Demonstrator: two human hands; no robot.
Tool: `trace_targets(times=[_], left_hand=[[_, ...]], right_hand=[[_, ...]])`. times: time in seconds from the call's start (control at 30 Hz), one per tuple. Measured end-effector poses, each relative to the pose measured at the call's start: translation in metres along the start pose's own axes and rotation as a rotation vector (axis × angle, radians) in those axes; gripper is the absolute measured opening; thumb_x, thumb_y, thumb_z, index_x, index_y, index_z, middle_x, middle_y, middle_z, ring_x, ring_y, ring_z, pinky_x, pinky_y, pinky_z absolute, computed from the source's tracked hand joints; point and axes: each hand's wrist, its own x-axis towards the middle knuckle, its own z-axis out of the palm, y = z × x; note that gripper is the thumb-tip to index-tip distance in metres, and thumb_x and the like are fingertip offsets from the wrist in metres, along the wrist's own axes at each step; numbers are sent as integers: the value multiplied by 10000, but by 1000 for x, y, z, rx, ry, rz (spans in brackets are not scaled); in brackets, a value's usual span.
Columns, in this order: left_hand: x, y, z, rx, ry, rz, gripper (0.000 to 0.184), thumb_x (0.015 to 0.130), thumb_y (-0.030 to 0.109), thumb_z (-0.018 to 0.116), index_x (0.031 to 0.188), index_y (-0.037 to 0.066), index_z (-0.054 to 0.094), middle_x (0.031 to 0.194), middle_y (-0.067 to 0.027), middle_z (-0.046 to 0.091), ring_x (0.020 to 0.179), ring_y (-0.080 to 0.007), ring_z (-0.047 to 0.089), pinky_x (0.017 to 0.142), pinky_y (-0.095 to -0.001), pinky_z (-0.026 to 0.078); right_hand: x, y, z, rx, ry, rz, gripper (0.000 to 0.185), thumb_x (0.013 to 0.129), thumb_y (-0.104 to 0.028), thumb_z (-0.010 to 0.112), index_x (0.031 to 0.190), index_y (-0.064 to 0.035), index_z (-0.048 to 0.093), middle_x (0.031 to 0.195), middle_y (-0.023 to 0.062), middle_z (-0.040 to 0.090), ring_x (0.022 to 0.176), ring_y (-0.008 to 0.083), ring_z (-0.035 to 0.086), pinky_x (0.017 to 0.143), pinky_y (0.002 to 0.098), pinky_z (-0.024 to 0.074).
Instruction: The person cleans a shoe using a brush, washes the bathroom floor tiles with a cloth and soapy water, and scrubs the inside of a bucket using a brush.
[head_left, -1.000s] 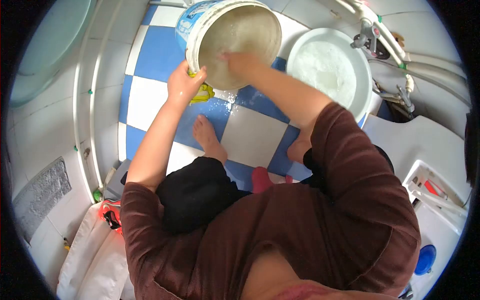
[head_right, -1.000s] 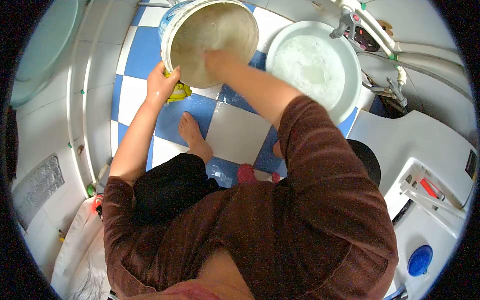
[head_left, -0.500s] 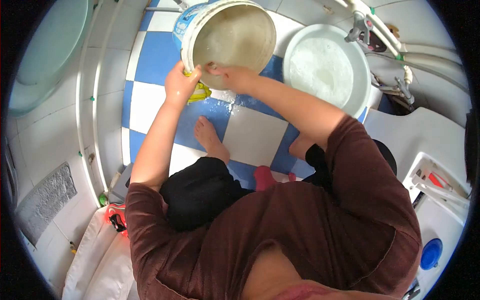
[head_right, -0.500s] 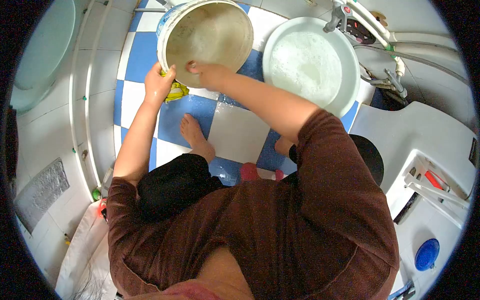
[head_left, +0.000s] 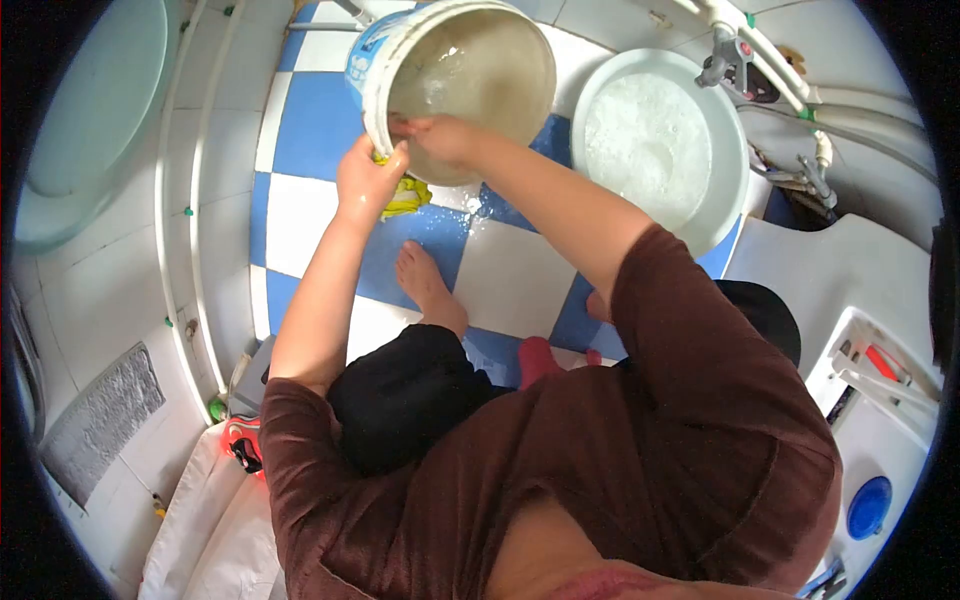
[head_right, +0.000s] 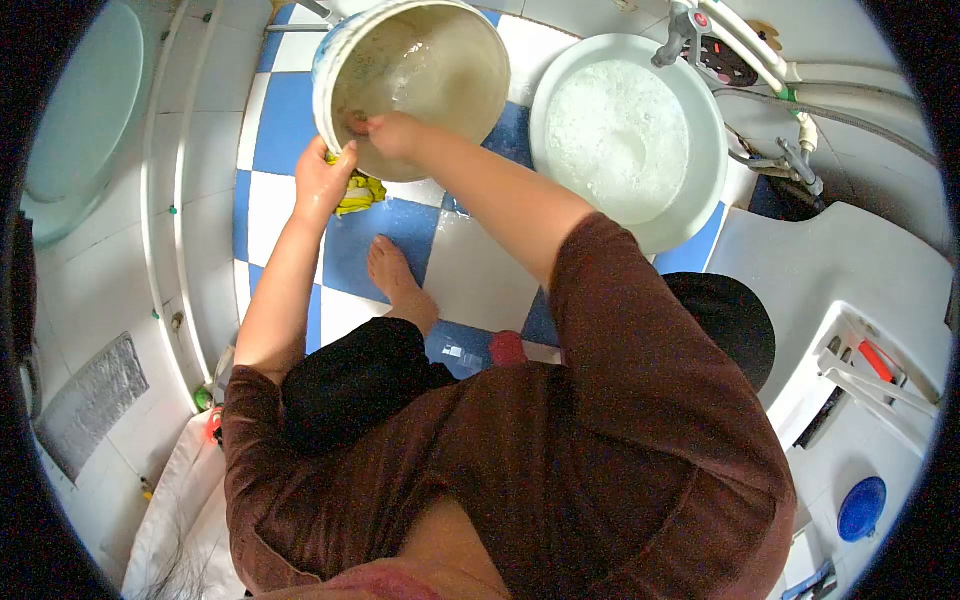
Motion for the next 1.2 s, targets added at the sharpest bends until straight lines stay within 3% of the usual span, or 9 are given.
trace_targets(times=[0.07, 0.17, 0.27, 0.47, 0.57, 0.67, 0.8, 1.07, 1.2], left_hand=[[1, -3, -4, -66, 4, -37, 281, 790, 221, 617, 988, 22, 622, 895, -133, 657, 850, -215, 626, 766, -307, 459], [7, -24, -10, -195, 30, -78, 288, 817, 220, 597, 989, -9, 614, 900, -126, 660, 856, -183, 616, 767, -297, 456], [15, -44, -11, -357, -10, -103, 274, 861, 209, 556, 983, -30, 609, 892, -84, 651, 828, -132, 583, 752, -278, 451], [8, -30, -28, -590, -155, -223, 246, 899, 202, 518, 957, -23, 598, 863, -39, 621, 776, -87, 546, 697, -247, 446], [8, -25, -28, -610, -197, -256, 244, 899, 204, 517, 949, -21, 596, 854, -33, 616, 764, -85, 542, 689, -243, 445], [5, -35, -22, -563, -210, -247, 243, 888, 203, 525, 945, -21, 597, 847, -28, 612, 753, -87, 540, 683, -246, 446], [7, -46, -20, -492, -213, -202, 260, 866, 211, 531, 949, -25, 602, 843, -34, 615, 753, -96, 543, 681, -261, 450], [5, -47, -26, -267, -187, -127, 304, 818, 248, 560, 966, -11, 620, 853, -108, 651, 794, -153, 595, 730, -296, 462], [-2, -24, -26, -155, -147, -104, 336, 786, 271, 583, 988, 6, 625, 875, -155, 658, 826, -210, 625, 761, -309, 463]], right_hand=[[-10, 7, -4, -242, 18, -137, 382, 862, -246, 465, 1213, -115, 541, 1038, 185, 621, 909, 305, 622, 812, 383, 485], [-4, 24, -38, -889, -67, 191, 382, 842, -212, 491, 1209, -124, 549, 1016, 164, 639, 873, 308, 634, 775, 391, 496], [36, 58, -56, -1282, -32, 52, 395, 803, -173, 534, 1196, -139, 563, 960, 145, 659, 842, 296, 645, 746, 409, 501], [22, 46, -22, -811, -372, 111, 380, 836, -254, 506, 1165, -76, 572, 1005, 144, 647, 880, 312, 638, 768, 427, 492], [15, 18, -1, -641, -169, -65, 393, 848, -222, 457, 1206, -81, 532, 1061, 158, 618, 956, 332, 602, 848, 440, 448], [33, -10, 1, -462, 61, 259, 456, 879, -277, 414, 1282, -67, 447, 1096, 226, 582, 997, 354, 581, 880, 444, 428], [56, 25, 31, -235, 158, 189, 515, 899, -342, 381, 1334, -66, 373, 1090, 249, 576, 998, 365, 577, 865, 435, 437], [41, 12, -25, -939, -298, 51, 537, 913, -277, 409, 1412, -251, 213, 963, 171, 639, 840, 298, 644, 704, 438, 504], [42, 58, -44, -966, 70, 23, 547, 912, -204, 406, 1418, -252, 203, 938, 110, 659, 783, 243, 660, 631, 405, 514]])
